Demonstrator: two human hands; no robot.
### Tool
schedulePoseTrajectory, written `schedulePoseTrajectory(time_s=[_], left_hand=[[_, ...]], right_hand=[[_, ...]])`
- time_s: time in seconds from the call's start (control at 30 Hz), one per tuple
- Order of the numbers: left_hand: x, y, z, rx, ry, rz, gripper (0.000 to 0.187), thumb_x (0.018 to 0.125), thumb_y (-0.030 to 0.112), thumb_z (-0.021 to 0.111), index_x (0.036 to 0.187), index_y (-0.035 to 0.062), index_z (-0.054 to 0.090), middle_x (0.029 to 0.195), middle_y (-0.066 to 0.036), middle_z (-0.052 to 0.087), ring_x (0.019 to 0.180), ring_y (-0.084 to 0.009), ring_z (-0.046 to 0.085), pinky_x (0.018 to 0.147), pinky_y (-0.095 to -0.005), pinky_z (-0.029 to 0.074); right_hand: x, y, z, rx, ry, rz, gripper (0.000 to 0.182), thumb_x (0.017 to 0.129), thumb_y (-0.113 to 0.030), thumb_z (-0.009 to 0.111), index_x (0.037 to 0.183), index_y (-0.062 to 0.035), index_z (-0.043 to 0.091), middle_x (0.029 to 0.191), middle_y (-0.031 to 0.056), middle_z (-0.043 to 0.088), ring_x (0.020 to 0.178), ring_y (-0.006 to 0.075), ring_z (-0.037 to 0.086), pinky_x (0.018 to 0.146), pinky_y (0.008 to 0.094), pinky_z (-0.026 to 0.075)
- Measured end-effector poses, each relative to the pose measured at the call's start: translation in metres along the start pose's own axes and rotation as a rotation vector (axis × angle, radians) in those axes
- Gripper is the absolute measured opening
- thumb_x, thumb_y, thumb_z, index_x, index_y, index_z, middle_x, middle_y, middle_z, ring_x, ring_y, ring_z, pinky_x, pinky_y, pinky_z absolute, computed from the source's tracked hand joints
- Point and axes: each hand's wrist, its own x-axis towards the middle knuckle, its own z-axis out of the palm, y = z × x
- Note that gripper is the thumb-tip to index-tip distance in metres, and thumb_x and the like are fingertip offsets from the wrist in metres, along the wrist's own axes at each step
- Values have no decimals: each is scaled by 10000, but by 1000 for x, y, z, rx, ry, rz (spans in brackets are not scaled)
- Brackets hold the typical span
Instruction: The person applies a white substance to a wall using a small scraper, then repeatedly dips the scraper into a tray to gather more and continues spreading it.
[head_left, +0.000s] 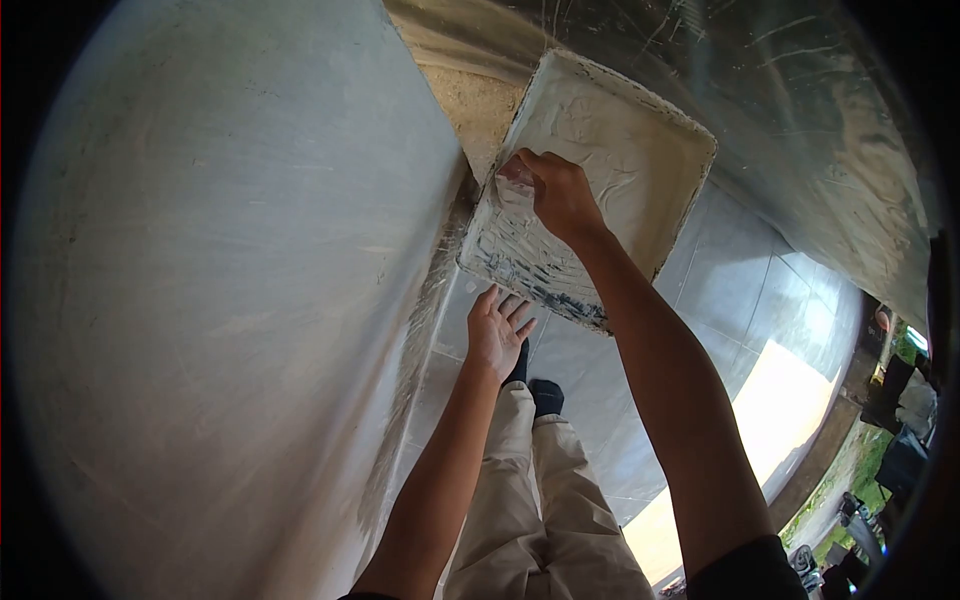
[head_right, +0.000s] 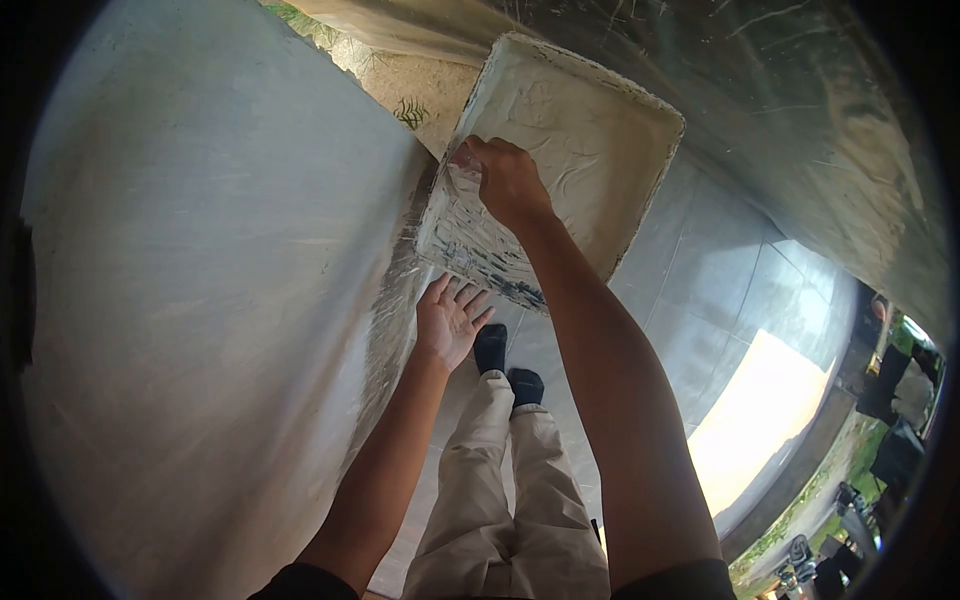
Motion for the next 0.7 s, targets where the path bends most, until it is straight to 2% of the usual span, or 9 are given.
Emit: schedulePoseTrajectory(time_s=[0.3, 0.43, 0.6, 0.7], left_hand=[[3, 1, 0, 4, -22, 10, 850, 916, 458, 465, 1523, 81, 6, 1575, -167, 101, 1447, -317, 148, 1154, -472, 139], [2, 0, 0, 23, -64, 7, 846, 918, 460, 461, 1524, 93, -2, 1579, -164, 85, 1451, -317, 134, 1156, -474, 132], [0, -3, 5, -81, -42, 24, 839, 931, 470, 443, 1523, 105, -27, 1589, -148, -14, 1463, -333, 44, 1164, -475, 100], [1, -6, 2, -125, -106, 38, 826, 941, 485, 414, 1523, 109, -34, 1590, -139, -38, 1464, -339, 3, 1166, -472, 93]], right_hand=[[-10, 5, -2, -8, -1, -17, 414, 758, 111, 504, 1138, -13, 612, 877, 227, 624, 829, 391, 619, 741, 451, 497], [-27, 7, -5, -11, 11, 56, 395, 790, 104, 502, 1147, -25, 611, 865, 219, 622, 808, 389, 621, 721, 435, 492], [-47, 8, -4, 18, -8, 41, 364, 825, 91, 498, 1145, -39, 610, 856, 212, 620, 805, 387, 621, 713, 423, 488], [-60, 9, -1, 37, -17, 63, 393, 769, 109, 505, 1125, -15, 616, 866, 215, 627, 801, 391, 621, 732, 444, 497]])
